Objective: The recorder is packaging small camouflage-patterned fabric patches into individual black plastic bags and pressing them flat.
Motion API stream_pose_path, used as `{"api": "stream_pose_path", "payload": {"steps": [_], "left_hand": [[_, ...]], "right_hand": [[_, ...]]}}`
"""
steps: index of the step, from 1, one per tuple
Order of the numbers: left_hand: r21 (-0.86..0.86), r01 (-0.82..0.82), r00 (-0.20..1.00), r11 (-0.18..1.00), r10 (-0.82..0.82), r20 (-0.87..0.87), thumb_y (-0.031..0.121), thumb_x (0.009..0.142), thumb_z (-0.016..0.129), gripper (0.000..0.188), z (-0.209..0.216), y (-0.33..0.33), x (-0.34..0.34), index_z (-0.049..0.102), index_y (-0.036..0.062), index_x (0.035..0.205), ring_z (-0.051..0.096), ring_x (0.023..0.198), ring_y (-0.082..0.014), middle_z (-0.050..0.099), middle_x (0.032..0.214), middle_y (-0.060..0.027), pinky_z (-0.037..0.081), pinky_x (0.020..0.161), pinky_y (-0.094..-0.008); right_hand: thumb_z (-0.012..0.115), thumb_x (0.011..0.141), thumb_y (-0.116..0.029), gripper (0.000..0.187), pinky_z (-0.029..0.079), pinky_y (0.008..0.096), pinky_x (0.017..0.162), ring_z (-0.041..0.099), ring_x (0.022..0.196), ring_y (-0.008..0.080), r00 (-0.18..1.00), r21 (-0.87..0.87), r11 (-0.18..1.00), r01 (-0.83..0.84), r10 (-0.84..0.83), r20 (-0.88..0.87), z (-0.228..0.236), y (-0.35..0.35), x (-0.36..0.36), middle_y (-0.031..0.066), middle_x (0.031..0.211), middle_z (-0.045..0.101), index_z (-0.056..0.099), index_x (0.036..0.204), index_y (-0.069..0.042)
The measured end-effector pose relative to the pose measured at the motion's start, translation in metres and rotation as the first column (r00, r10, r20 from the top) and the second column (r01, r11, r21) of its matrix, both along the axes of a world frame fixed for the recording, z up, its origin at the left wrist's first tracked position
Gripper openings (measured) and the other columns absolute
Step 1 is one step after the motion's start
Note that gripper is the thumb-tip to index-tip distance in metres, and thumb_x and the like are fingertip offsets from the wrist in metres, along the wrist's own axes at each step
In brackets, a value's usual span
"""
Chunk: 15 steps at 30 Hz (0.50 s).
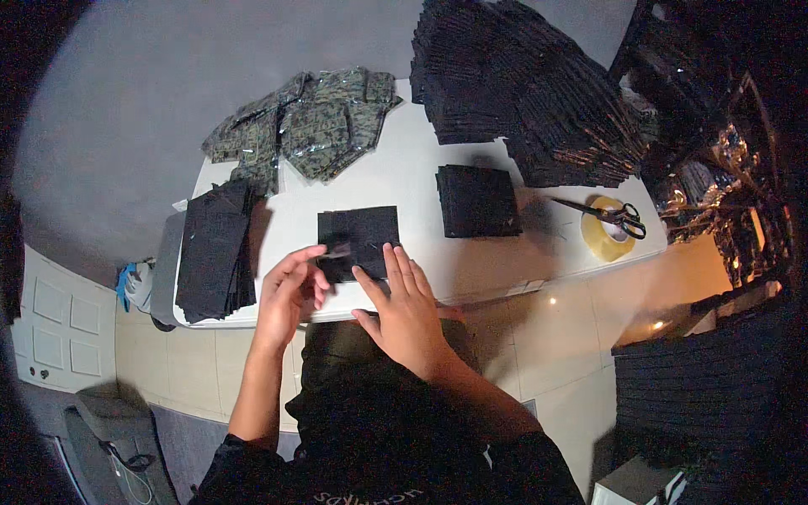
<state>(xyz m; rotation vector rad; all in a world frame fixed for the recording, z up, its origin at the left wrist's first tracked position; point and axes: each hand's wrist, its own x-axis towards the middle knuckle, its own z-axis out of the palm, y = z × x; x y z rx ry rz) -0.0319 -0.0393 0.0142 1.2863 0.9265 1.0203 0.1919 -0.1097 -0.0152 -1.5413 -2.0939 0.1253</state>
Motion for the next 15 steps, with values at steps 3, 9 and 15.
{"api": "stream_pose_path", "payload": {"steps": [3,9,15], "left_hand": [[-0.2,0.173,0.968,0.964,-0.129,0.217,0.021,0.118,0.049,0.045,0.002,0.006,0.006,0.06,-0.0035,0.153,0.066,0.071,-0.0127,0.074,0.09,-0.0088,0.055,0.063,-0.0268],[-0.458,0.332,0.862,0.825,-0.068,0.502,0.03,0.115,0.051,0.056,-0.011,0.013,0.012,0.053,-0.0046,0.159,0.069,0.065,-0.0127,0.075,0.088,-0.0072,0.056,0.056,-0.0253],[-0.495,0.394,0.874,0.775,-0.149,0.463,0.031,0.116,0.05,0.056,-0.003,0.029,0.005,0.054,-0.0036,0.159,0.069,0.068,-0.0133,0.075,0.089,-0.0069,0.058,0.057,-0.0261]], "right_hand": [[0.074,0.105,-0.044,0.064,0.028,0.0575,0.133,0.035,0.163,0.0498,1.0,0.006,1.0,-0.005,0.005,-0.002,0.0,-0.001,0.0,0.0363,0.173,0.036,0.061,0.16,-0.015],[0.072,0.105,-0.044,0.062,0.028,0.058,0.133,0.034,0.163,0.0499,1.0,0.008,1.0,-0.003,0.003,-0.012,-0.002,0.0,0.0,0.0363,0.173,0.036,0.062,0.159,-0.015],[0.072,0.106,-0.044,0.062,0.028,0.0584,0.133,0.035,0.163,0.0499,1.0,0.005,1.0,-0.002,0.002,-0.006,-0.001,0.001,0.0,0.0361,0.172,0.037,0.062,0.16,-0.015]]}}
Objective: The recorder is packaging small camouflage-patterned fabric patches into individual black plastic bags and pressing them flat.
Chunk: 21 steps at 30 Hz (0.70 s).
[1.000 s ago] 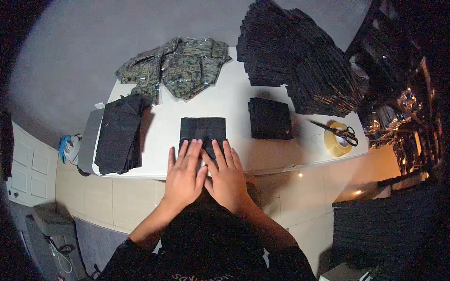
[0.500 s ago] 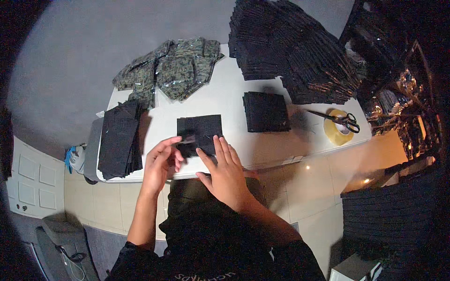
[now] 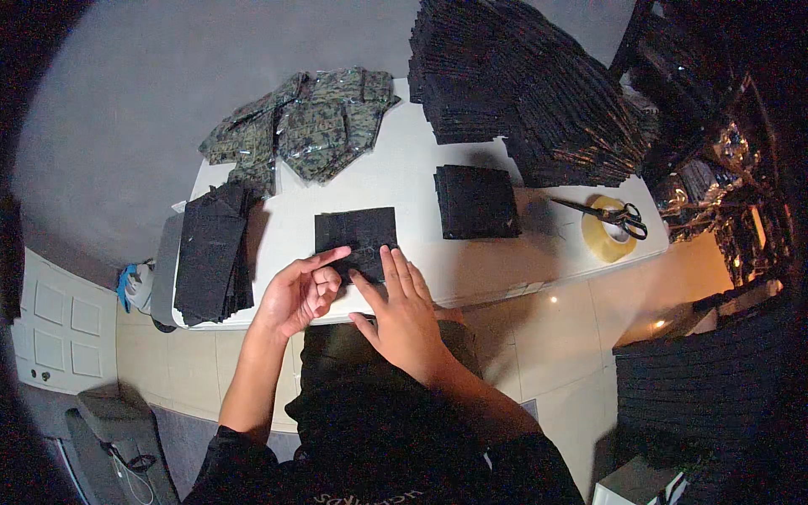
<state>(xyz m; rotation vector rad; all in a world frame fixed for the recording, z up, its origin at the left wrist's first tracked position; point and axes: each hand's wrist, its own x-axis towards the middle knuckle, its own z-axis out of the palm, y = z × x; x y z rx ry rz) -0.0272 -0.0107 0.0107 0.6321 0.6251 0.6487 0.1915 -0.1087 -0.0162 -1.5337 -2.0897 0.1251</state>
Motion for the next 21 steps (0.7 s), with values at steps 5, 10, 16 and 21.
{"api": "stream_pose_path", "payload": {"steps": [5,10,16,21], "left_hand": [[0.021,0.02,0.999,1.0,-0.019,-0.03,0.032,0.116,0.049,0.055,-0.007,0.011,-0.004,0.054,-0.0039,0.158,0.071,0.071,-0.015,0.076,0.09,-0.0085,0.062,0.057,-0.0294],[0.017,0.008,0.995,1.0,-0.007,-0.1,0.031,0.117,0.049,0.054,-0.006,0.013,-0.004,0.054,-0.0053,0.157,0.072,0.072,-0.0167,0.077,0.092,-0.0108,0.064,0.058,-0.0314],[0.125,-0.017,0.968,0.992,0.048,-0.248,0.027,0.116,0.053,0.051,0.003,0.006,0.004,0.054,-0.0047,0.156,0.073,0.069,-0.0167,0.077,0.091,-0.013,0.065,0.056,-0.0314],[0.251,0.028,0.911,0.968,0.079,-0.405,0.026,0.117,0.055,0.053,0.005,0.003,0.011,0.051,-0.0058,0.16,0.068,0.059,-0.0138,0.074,0.084,-0.0103,0.061,0.051,-0.03]], "right_hand": [[0.073,0.105,-0.044,0.062,0.028,0.0581,0.133,0.034,0.163,0.0499,1.0,-0.012,1.0,-0.001,0.001,0.009,0.0,0.0,0.0,0.036,0.172,0.037,0.061,0.16,-0.016],[0.074,0.104,-0.043,0.063,0.03,0.0594,0.132,0.036,0.162,0.0509,1.0,0.001,1.0,-0.005,0.005,0.008,0.001,0.0,0.001,0.0356,0.172,0.037,0.062,0.16,-0.015],[0.077,0.102,-0.041,0.074,0.031,0.0581,0.131,0.036,0.162,0.0507,1.0,-0.027,1.0,-0.001,0.001,0.005,0.004,0.0,0.0,0.0343,0.172,0.038,0.054,0.164,-0.01],[0.082,0.096,-0.046,0.096,0.032,0.0565,0.131,0.041,0.157,0.0484,0.999,-0.047,0.998,0.039,-0.039,-0.01,0.007,0.003,-0.001,0.0331,0.168,0.043,0.041,0.166,0.007]]}}
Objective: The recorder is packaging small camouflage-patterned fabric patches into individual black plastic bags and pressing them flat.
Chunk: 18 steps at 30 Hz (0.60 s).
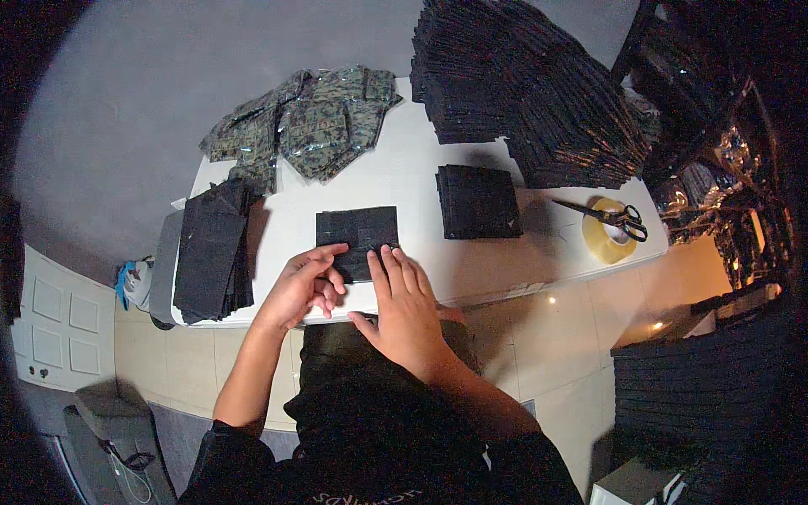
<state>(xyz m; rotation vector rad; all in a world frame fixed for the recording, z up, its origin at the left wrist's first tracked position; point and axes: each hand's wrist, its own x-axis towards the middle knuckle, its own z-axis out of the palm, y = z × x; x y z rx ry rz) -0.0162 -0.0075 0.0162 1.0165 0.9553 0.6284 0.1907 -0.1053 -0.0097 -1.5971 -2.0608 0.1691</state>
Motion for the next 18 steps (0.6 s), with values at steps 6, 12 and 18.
{"api": "stream_pose_path", "payload": {"steps": [6,12,18], "left_hand": [[0.083,0.03,0.994,0.996,-0.02,-0.11,0.026,0.118,0.058,0.055,0.001,-0.001,0.003,0.049,-0.0058,0.162,0.064,0.054,-0.0107,0.072,0.081,-0.0069,0.052,0.043,-0.0271],[0.295,0.09,0.904,0.951,0.046,-0.426,0.034,0.117,0.06,0.048,0.004,-0.003,0.007,0.069,-0.003,0.147,0.069,0.056,-0.0206,0.074,0.077,-0.0103,0.057,0.057,-0.0355],[0.712,0.312,0.554,0.629,0.488,-0.675,0.04,0.111,0.065,0.049,0.017,-0.015,0.02,0.076,-0.0008,0.136,0.076,0.082,-0.0501,0.077,0.089,-0.0248,0.06,0.078,-0.055]], "right_hand": [[0.08,0.095,-0.056,0.102,0.031,0.0554,0.129,0.044,0.153,0.0463,0.999,-0.033,0.999,-0.008,0.009,0.037,0.004,0.007,0.002,0.0326,0.164,0.047,0.042,0.165,0.008],[0.081,0.094,-0.06,0.103,0.031,0.0558,0.129,0.044,0.153,0.0457,0.997,-0.004,1.0,-0.002,0.002,0.078,0.001,0.008,0.001,0.0321,0.163,0.049,0.046,0.163,0.008],[0.079,0.093,-0.059,0.099,0.029,0.0553,0.129,0.048,0.149,0.042,0.996,0.049,0.999,0.007,-0.011,0.084,0.002,0.008,0.0,0.0308,0.159,0.054,0.051,0.158,0.01]]}}
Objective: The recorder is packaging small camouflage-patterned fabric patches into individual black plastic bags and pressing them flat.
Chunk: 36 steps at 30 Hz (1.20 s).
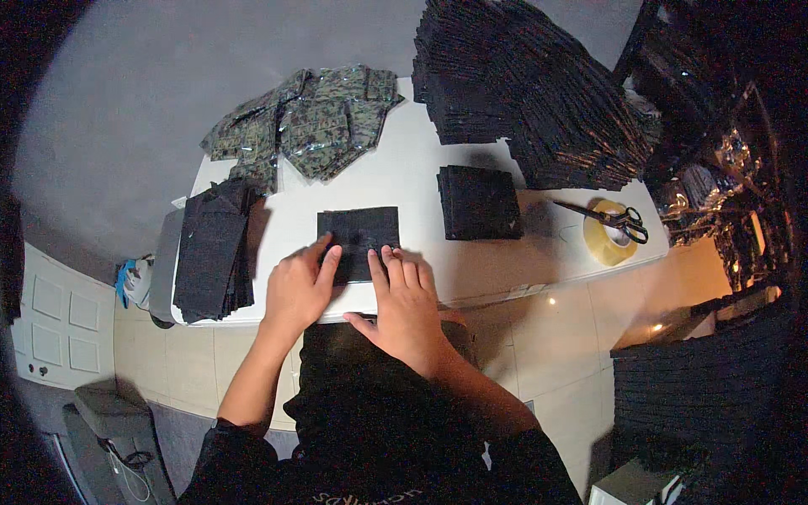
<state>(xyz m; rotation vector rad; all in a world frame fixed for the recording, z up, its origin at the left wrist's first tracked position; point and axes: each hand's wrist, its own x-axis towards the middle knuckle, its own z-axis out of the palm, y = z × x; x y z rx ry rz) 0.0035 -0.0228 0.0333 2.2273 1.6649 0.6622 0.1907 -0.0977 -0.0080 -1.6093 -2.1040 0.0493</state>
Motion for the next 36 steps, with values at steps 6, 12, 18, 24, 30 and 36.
{"api": "stream_pose_path", "payload": {"steps": [6,12,18,24,30,36], "left_hand": [[0.209,0.088,0.995,0.974,-0.094,0.019,0.026,0.107,0.068,0.039,-0.008,-0.007,-0.007,0.076,0.0021,0.136,0.068,0.109,-0.0412,0.07,0.119,-0.0228,0.056,0.096,-0.0498],[0.265,0.298,0.954,0.917,-0.275,-0.119,0.026,0.105,0.067,0.047,-0.031,-0.026,0.009,0.071,0.0078,0.149,0.041,0.154,-0.0509,0.048,0.164,-0.0274,0.034,0.127,-0.0625],[0.263,0.224,0.972,0.938,-0.195,-0.133,0.036,0.109,0.063,0.051,-0.036,-0.024,-0.005,0.072,0.0062,0.149,0.036,0.158,-0.0546,0.047,0.165,-0.0307,0.027,0.127,-0.072],[0.238,0.241,0.965,0.941,-0.206,-0.162,0.035,0.109,0.063,0.051,-0.036,-0.025,0.0,0.07,0.0102,0.153,0.032,0.161,-0.054,0.045,0.168,-0.0284,0.025,0.13,-0.0709],[0.269,0.224,0.966,0.937,-0.176,-0.19,0.032,0.108,0.064,0.05,-0.032,-0.022,-0.005,0.07,0.0089,0.152,0.034,0.16,-0.0534,0.048,0.166,-0.0275,0.028,0.129,-0.0696],[0.225,0.279,0.957,0.934,-0.291,0.021,0.018,0.103,0.072,0.043,-0.02,0.026,-0.027,0.073,0.0054,0.144,0.049,0.153,-0.0473,0.058,0.159,-0.025,0.041,0.127,-0.0533]], "right_hand": [[0.084,0.091,-0.055,0.099,0.033,0.0557,0.127,0.045,0.15,0.0452,0.999,-0.033,0.999,-0.041,0.04,-0.021,0.005,0.001,0.007,0.0305,0.159,0.052,0.051,0.16,0.008],[0.085,0.087,-0.05,0.097,0.037,0.0538,0.121,0.051,0.142,0.0411,0.999,-0.011,0.999,-0.049,0.049,0.014,0.006,0.005,0.009,0.0267,0.153,0.057,0.053,0.159,0.005],[0.083,0.089,-0.052,0.095,0.038,0.0512,0.119,0.054,0.137,0.0379,0.999,-0.002,0.999,-0.043,0.043,0.025,0.007,0.005,0.01,0.0252,0.153,0.059,0.054,0.159,0.004],[0.082,0.092,-0.052,0.087,0.04,0.0534,0.113,0.055,0.132,0.0395,1.0,-0.04,0.999,-0.025,0.024,-0.005,0.013,0.012,0.005,0.0243,0.143,0.06,0.059,0.157,0.001],[0.083,0.093,-0.046,0.074,0.044,0.0501,0.107,0.057,0.126,0.037,1.0,0.031,0.999,-0.019,0.02,-0.023,0.011,0.017,0.018,0.0211,0.131,0.061,0.067,0.151,-0.004],[0.078,0.103,-0.031,0.061,0.044,0.054,0.122,0.053,0.143,0.0468,0.99,-0.057,0.992,-0.109,0.103,-0.094,0.01,0.046,0.042,0.0291,0.154,0.054,0.063,0.155,-0.004]]}}
